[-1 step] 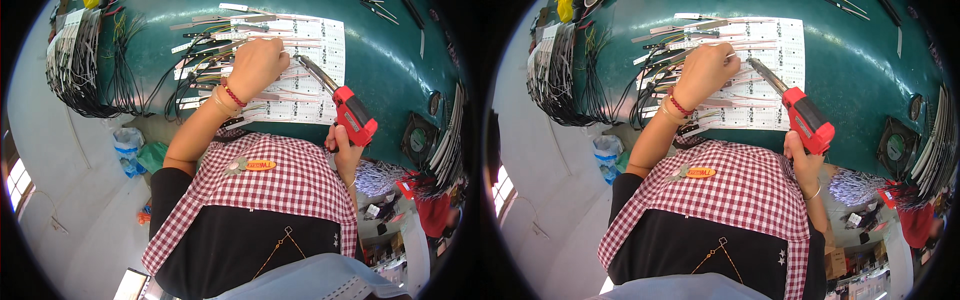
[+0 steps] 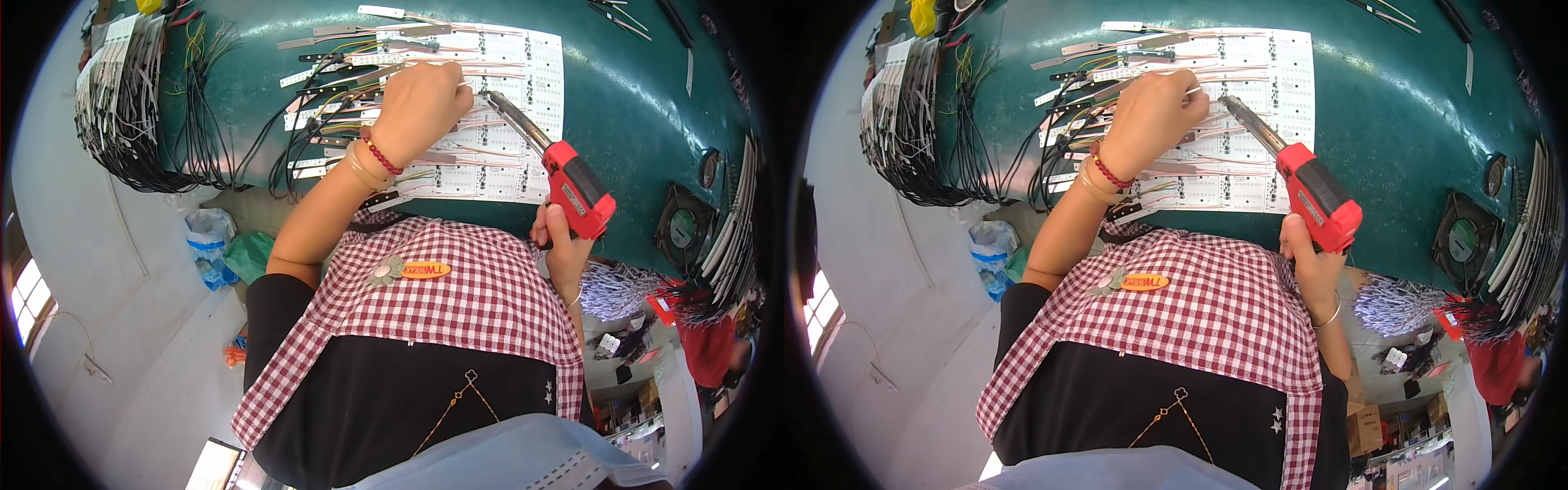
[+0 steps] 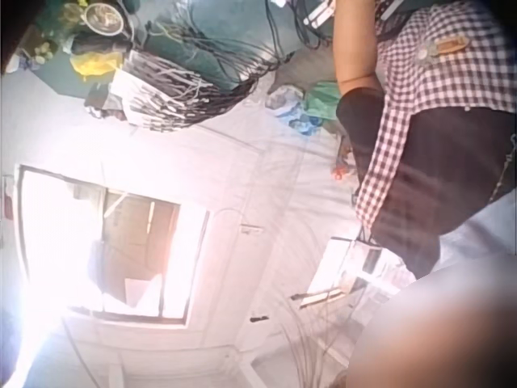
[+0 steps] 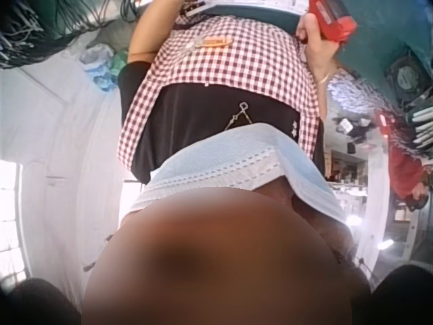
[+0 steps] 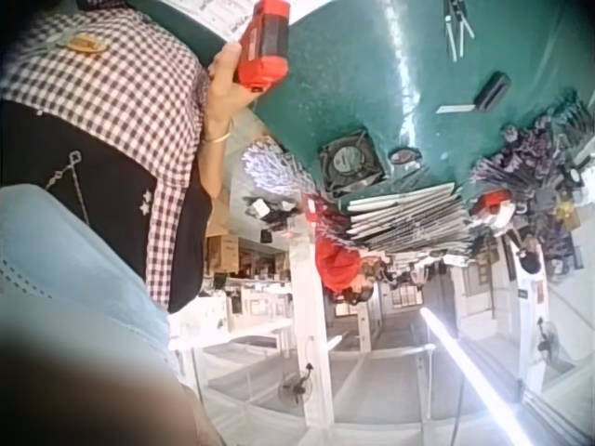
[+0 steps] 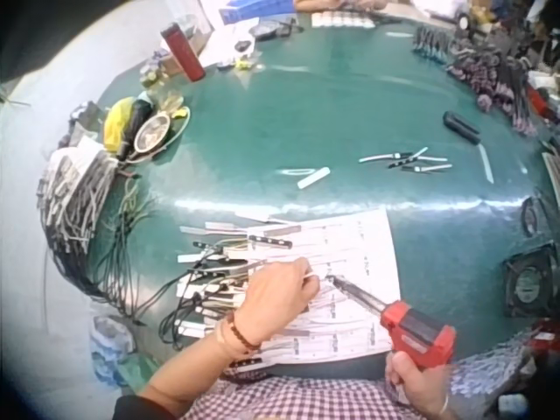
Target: Soldering electrical wires onto LED circuit strips at a factory workbench.
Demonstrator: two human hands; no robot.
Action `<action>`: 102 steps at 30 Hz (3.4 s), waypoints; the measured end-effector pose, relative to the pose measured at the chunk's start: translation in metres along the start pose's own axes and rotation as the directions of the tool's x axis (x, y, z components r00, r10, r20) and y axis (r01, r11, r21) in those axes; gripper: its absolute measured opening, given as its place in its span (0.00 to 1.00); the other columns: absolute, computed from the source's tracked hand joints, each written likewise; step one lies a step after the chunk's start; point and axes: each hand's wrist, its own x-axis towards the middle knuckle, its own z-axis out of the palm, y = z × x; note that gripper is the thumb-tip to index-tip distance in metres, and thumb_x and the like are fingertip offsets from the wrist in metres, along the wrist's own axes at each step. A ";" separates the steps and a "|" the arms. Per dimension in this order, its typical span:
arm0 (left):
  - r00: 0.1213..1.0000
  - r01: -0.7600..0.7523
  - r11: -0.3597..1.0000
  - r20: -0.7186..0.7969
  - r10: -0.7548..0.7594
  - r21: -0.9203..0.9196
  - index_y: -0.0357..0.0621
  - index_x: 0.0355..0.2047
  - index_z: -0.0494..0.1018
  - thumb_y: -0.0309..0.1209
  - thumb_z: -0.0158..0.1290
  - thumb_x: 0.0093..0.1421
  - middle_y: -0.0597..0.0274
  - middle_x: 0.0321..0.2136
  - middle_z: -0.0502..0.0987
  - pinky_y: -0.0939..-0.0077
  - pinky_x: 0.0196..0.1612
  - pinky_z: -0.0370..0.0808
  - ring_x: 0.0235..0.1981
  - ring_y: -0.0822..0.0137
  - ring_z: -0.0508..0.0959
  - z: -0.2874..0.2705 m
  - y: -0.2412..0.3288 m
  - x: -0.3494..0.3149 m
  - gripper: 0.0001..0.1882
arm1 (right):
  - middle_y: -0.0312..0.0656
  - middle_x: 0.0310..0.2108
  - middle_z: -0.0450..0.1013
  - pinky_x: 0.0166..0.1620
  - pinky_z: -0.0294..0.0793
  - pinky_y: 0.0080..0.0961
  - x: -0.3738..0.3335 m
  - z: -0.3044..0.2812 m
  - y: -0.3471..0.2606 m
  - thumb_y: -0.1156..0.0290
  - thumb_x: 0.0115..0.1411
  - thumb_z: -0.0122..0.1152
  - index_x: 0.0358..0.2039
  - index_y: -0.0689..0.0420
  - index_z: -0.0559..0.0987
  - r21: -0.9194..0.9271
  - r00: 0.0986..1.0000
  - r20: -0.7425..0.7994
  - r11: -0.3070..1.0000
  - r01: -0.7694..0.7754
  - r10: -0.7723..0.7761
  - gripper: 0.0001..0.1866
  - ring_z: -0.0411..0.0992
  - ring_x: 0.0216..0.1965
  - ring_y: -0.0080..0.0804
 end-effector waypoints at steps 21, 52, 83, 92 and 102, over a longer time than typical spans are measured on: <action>0.998 -0.042 0.999 -0.049 0.043 0.017 0.36 0.14 0.72 0.29 0.51 0.46 0.47 0.13 0.72 0.60 0.24 0.72 0.18 0.50 0.74 0.001 -0.001 0.003 0.09 | 0.36 0.18 0.65 0.20 0.61 0.17 -0.005 0.006 0.000 0.68 0.59 0.52 0.40 0.64 0.69 0.029 0.999 -0.039 0.999 0.013 -0.012 0.13 0.59 0.15 0.18; 0.997 -0.076 0.993 -0.016 0.077 0.090 0.38 0.19 0.72 0.30 0.51 0.47 0.50 0.14 0.72 0.62 0.24 0.71 0.19 0.51 0.75 0.003 0.002 0.003 0.07 | 0.38 0.20 0.66 0.21 0.62 0.19 -0.011 -0.002 -0.004 0.67 0.60 0.51 0.48 0.65 0.66 -0.019 0.987 -0.077 0.990 0.137 -0.138 0.19 0.59 0.15 0.19; 0.984 0.125 0.992 0.132 -0.121 -0.021 0.45 0.24 0.74 0.32 0.53 0.50 0.59 0.18 0.76 0.67 0.23 0.70 0.20 0.57 0.76 0.002 0.022 -0.047 0.05 | 0.37 0.20 0.66 0.21 0.57 0.16 -0.041 -0.024 0.031 0.63 0.56 0.58 0.46 0.63 0.69 0.030 0.999 -0.043 0.999 0.020 -0.018 0.21 0.58 0.17 0.18; 0.993 0.087 0.991 0.075 -0.095 0.102 0.43 0.20 0.74 0.32 0.52 0.50 0.56 0.15 0.75 0.65 0.22 0.70 0.18 0.55 0.75 0.008 0.027 -0.043 0.07 | 0.37 0.25 0.69 0.25 0.57 0.14 -0.043 -0.027 0.040 0.68 0.56 0.58 0.45 0.63 0.72 -0.007 1.000 -0.024 1.000 0.000 0.000 0.18 0.61 0.21 0.17; 0.997 0.072 0.993 0.022 -0.074 0.097 0.42 0.18 0.74 0.33 0.52 0.50 0.54 0.14 0.74 0.64 0.20 0.70 0.16 0.54 0.75 0.011 0.027 -0.043 0.09 | 0.34 0.30 0.71 0.37 0.68 0.20 -0.043 -0.030 0.038 0.70 0.58 0.57 0.35 0.62 0.75 -0.079 0.999 0.030 0.997 0.018 -0.016 0.09 0.68 0.32 0.20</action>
